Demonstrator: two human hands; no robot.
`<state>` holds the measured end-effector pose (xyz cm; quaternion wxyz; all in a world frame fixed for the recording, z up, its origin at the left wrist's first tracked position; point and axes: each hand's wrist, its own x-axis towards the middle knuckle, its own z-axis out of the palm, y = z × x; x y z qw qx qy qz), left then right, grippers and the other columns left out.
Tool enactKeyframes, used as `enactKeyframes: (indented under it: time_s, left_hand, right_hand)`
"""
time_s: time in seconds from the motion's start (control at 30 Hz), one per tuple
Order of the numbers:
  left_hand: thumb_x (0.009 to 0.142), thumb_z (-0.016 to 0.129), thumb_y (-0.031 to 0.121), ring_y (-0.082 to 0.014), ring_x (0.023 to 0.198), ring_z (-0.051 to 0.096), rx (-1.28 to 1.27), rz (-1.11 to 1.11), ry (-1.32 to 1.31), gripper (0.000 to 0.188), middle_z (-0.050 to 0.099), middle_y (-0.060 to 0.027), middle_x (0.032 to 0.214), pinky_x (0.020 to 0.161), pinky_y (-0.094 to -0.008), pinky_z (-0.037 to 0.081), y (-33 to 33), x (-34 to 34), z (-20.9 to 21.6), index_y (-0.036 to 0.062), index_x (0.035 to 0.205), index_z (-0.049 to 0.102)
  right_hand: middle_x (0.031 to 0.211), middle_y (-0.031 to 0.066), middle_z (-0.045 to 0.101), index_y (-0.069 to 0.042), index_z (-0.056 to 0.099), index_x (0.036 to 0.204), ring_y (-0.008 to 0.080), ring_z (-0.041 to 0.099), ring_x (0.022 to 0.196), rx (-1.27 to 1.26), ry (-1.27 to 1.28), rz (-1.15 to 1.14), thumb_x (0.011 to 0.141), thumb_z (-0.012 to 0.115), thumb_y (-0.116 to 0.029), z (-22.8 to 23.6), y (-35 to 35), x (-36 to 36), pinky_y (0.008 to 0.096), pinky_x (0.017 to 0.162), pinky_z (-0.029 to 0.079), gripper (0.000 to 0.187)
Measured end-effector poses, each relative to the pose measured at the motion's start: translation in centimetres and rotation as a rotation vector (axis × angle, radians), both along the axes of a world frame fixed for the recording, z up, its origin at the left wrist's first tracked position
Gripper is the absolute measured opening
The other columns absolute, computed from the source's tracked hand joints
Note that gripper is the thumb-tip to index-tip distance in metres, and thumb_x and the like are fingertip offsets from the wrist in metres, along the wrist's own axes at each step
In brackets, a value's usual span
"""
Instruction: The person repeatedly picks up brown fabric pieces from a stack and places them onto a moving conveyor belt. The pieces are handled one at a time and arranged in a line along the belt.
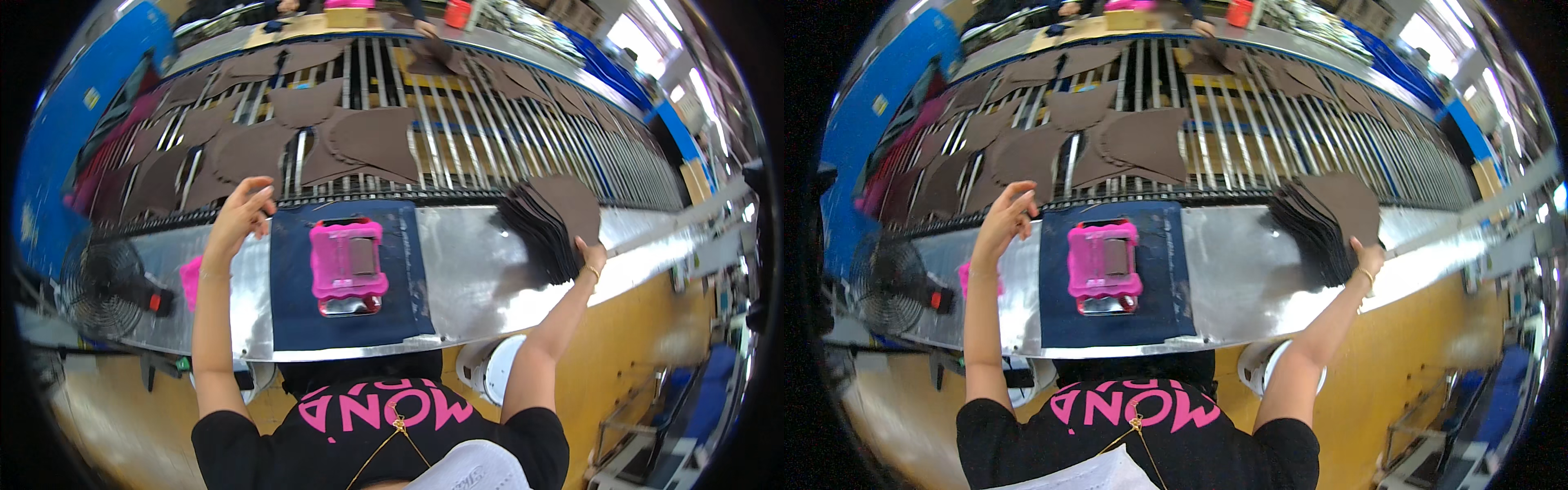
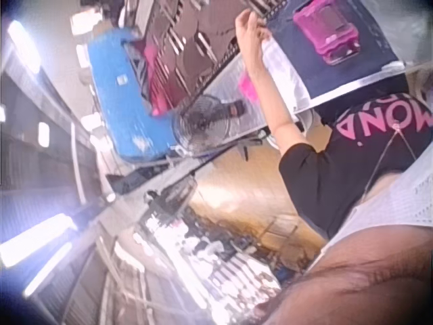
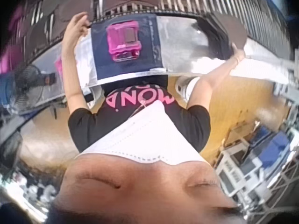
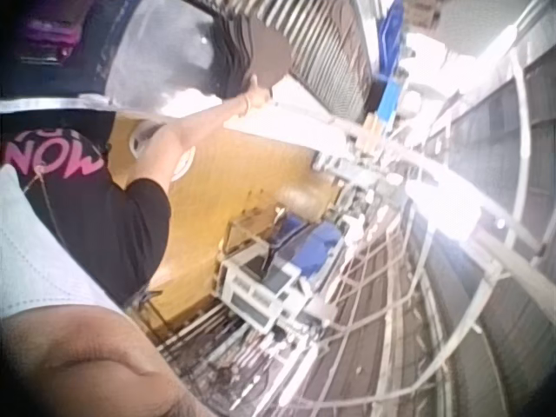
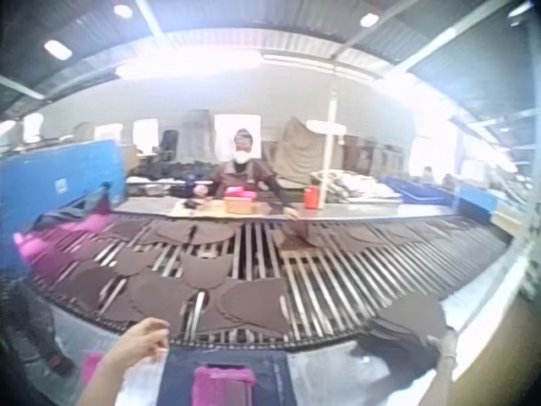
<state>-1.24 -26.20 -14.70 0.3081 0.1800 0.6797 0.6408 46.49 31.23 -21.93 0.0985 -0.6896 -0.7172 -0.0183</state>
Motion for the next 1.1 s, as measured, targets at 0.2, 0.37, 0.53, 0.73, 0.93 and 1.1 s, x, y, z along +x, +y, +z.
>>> enactKeyframes:
  time_s: [0.2,0.37,0.53,0.73,0.93,1.1]
  left_hand:
    - [0.094,0.056,0.025,-0.0076,0.047,0.055,-0.003,-0.015,-0.016,0.033,0.055,-0.0028,0.076,0.038,-0.0179,0.039,0.1,0.3,-0.3,0.0062,0.12,0.048]
    - [0.094,0.057,0.026,-0.0074,0.047,0.055,0.008,-0.047,0.001,0.034,0.055,-0.0029,0.077,0.038,-0.0176,0.039,0.8,0.4,0.1,0.0057,0.119,0.049]
    - [0.093,0.058,0.025,-0.0079,0.048,0.055,0.001,-0.088,0.109,0.034,0.055,-0.0039,0.079,0.039,-0.0177,0.039,1.9,1.2,1.8,0.0035,0.119,0.051]
    - [0.09,0.062,0.025,-0.012,0.06,0.061,0.167,-0.031,0.336,0.044,0.057,-0.0081,0.091,0.043,-0.0208,0.046,5.4,4.5,3.5,0.0025,0.126,0.048]
    - [0.09,0.063,0.018,-0.0123,0.058,0.063,0.137,-0.101,0.294,0.028,0.06,-0.0065,0.082,0.046,-0.0222,0.049,1.9,4.4,6.2,-0.0013,0.109,0.058]
    - [0.09,0.062,0.015,-0.0095,0.055,0.061,0.102,0.153,0.475,0.018,0.061,-0.0028,0.071,0.047,-0.02,0.048,-6.0,3.4,8.4,-0.0024,0.095,0.062]
  right_hand:
    - [0.105,0.0234,0.065,0.004,0.067,0.099,0.037,0.063,0.1,-0.066,0.075,-0.099,0.061,0.079,-0.056,2.1,-1.7,-0.9,0.0432,0.086,0.05,0.072]
    - [0.094,0.0214,0.068,0.002,0.06,0.114,0.0345,0.067,0.085,0.058,-0.039,0.041,0.082,0.068,-0.039,2.6,-3.0,-1.1,0.0412,0.073,0.055,0.052]
    - [0.083,0.0159,0.066,0.001,0.047,0.124,0.0201,0.067,0.058,0.065,0.635,0.194,0.097,0.049,-0.025,10.6,-13.6,-6.6,0.0272,0.042,0.05,0.038]
    - [0.084,0.0131,0.066,0.0,0.045,0.122,0.0182,0.066,0.056,-0.113,1.131,0.681,0.098,0.047,-0.023,16.5,-23.9,-14.7,0.0222,0.038,0.048,0.033]
    - [0.088,0.0122,0.066,-0.001,0.046,0.119,0.0203,0.067,0.063,-0.584,1.354,1.077,0.095,0.052,-0.015,14.2,-32.0,-21.1,0.0241,0.047,0.051,0.028]
    - [0.086,0.0164,0.068,-0.001,0.06,0.108,0.0255,0.066,0.072,-0.471,0.877,1.426,0.085,0.066,-0.009,10.7,-34.5,-24.7,0.0316,0.066,0.05,0.025]
